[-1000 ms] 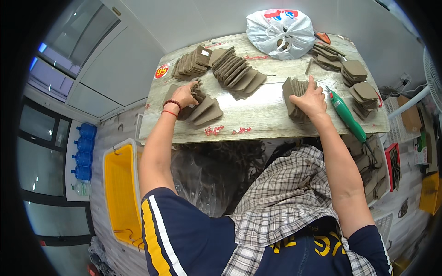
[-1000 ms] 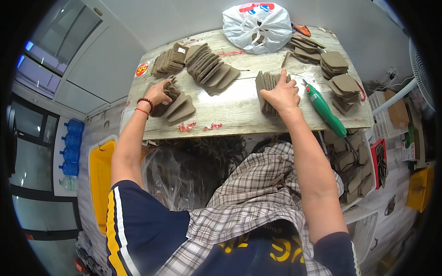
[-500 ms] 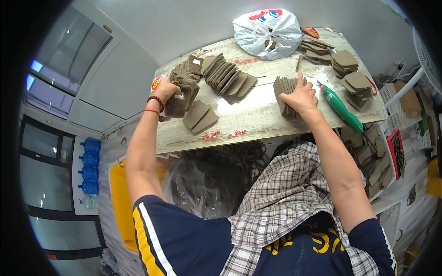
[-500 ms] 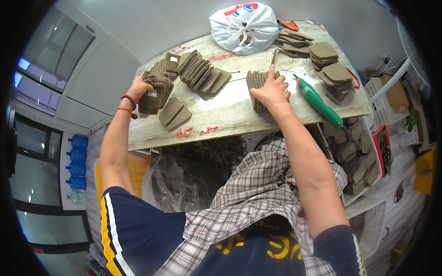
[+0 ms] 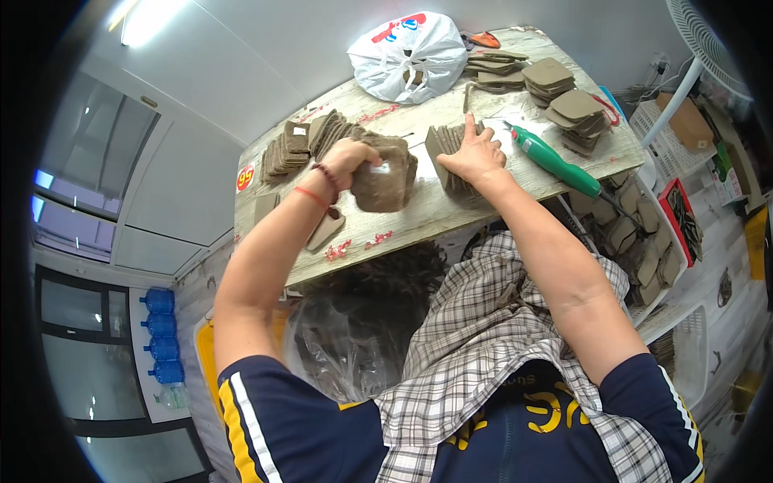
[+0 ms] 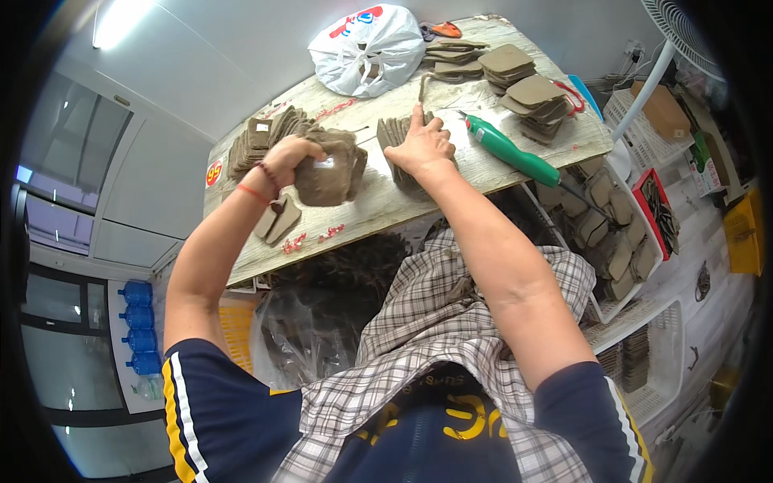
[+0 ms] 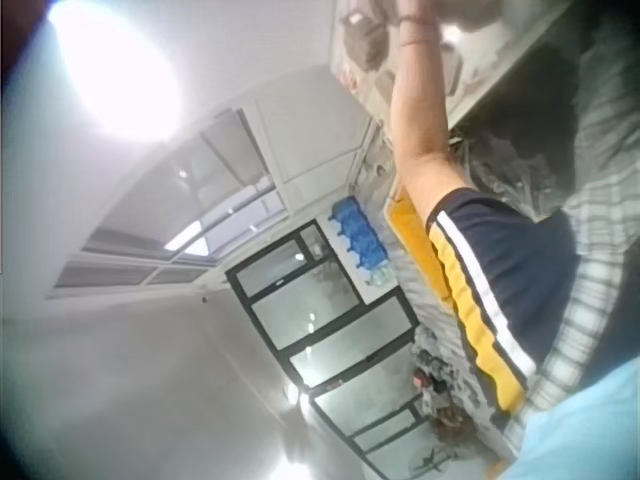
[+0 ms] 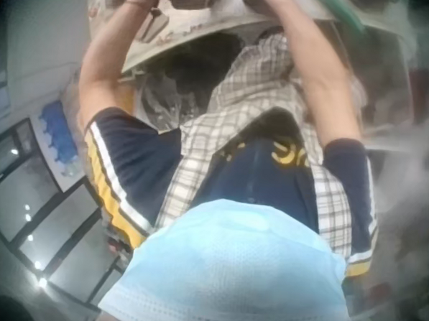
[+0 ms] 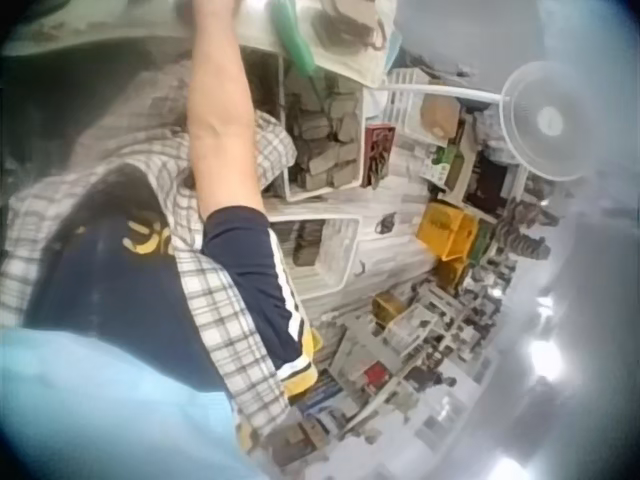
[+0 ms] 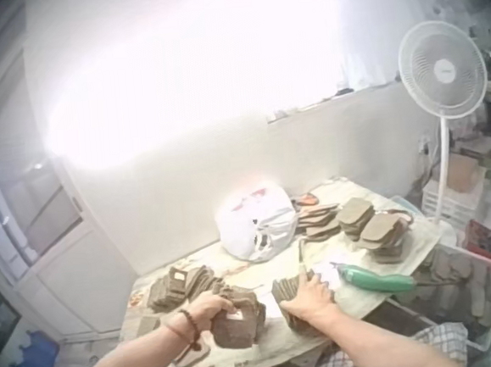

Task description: The person stacks and organizes flat cardboard pieces on a table, then uses a green rotary cutter to trim the edges of individual pieces one at a time. Trimmed pieces are placed into a red tray while the person continues handling and cutting additional pieces.

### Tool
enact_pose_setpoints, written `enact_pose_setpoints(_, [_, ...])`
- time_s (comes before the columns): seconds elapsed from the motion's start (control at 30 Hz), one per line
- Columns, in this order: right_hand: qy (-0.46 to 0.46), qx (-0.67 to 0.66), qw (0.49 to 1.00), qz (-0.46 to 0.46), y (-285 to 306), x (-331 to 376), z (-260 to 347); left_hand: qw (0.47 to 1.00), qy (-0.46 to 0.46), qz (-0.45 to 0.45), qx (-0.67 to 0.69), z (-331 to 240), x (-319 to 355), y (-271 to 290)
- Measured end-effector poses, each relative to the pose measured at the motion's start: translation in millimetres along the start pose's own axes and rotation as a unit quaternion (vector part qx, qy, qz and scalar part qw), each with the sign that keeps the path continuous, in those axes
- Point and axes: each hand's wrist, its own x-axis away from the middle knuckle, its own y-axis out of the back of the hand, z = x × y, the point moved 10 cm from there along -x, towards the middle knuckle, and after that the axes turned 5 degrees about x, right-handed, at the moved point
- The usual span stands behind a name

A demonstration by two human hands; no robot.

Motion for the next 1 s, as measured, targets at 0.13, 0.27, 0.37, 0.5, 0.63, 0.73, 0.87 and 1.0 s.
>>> enact_pose_setpoints(0.13, [-0.002,-0.003,1.0,0.002,0.8,2.4,3.0,0.989,-0.059,-0.076,-0.109,0.5,-52.2,-31.0])
enact_pose_setpoints(0.27, [-0.009,-0.014,1.0,-0.002,-2.3,4.2,6.0,0.969,-0.01,-0.194,-0.153,17.3,-66.2,-47.1])
enact_pose_setpoints(0.37, [-0.012,-0.025,1.0,0.004,1.2,3.9,-3.4,0.979,-0.033,-0.141,-0.142,8.9,-58.5,-63.5])
enact_pose_setpoints(0.5, [-0.027,-0.037,0.999,-0.013,4.0,5.2,-5.8,0.94,-0.113,-0.152,-0.282,-7.7,-47.4,-53.5])
enact_pose_setpoints(0.63, [-0.022,-0.095,0.995,0.006,1.8,8.5,-1.3,0.95,-0.034,-0.182,-0.251,-5.5,-48.3,-47.8])
enact_pose_setpoints(0.73, [-0.003,-0.096,0.995,-0.002,5.6,14.3,6.2,0.928,0.015,-0.271,-0.255,-7.6,-55.9,-56.1])
enact_pose_setpoints(0.87, [0.013,-0.083,0.996,-0.004,6.9,20.8,8.0,0.929,0.003,-0.239,-0.281,-13.9,-62.2,-72.4])
enact_pose_setpoints(1.0, [0.0,-0.066,0.998,-0.011,1.8,13.4,-2.1,0.979,0.003,-0.1,-0.176,-16.3,-59.5,-84.6])
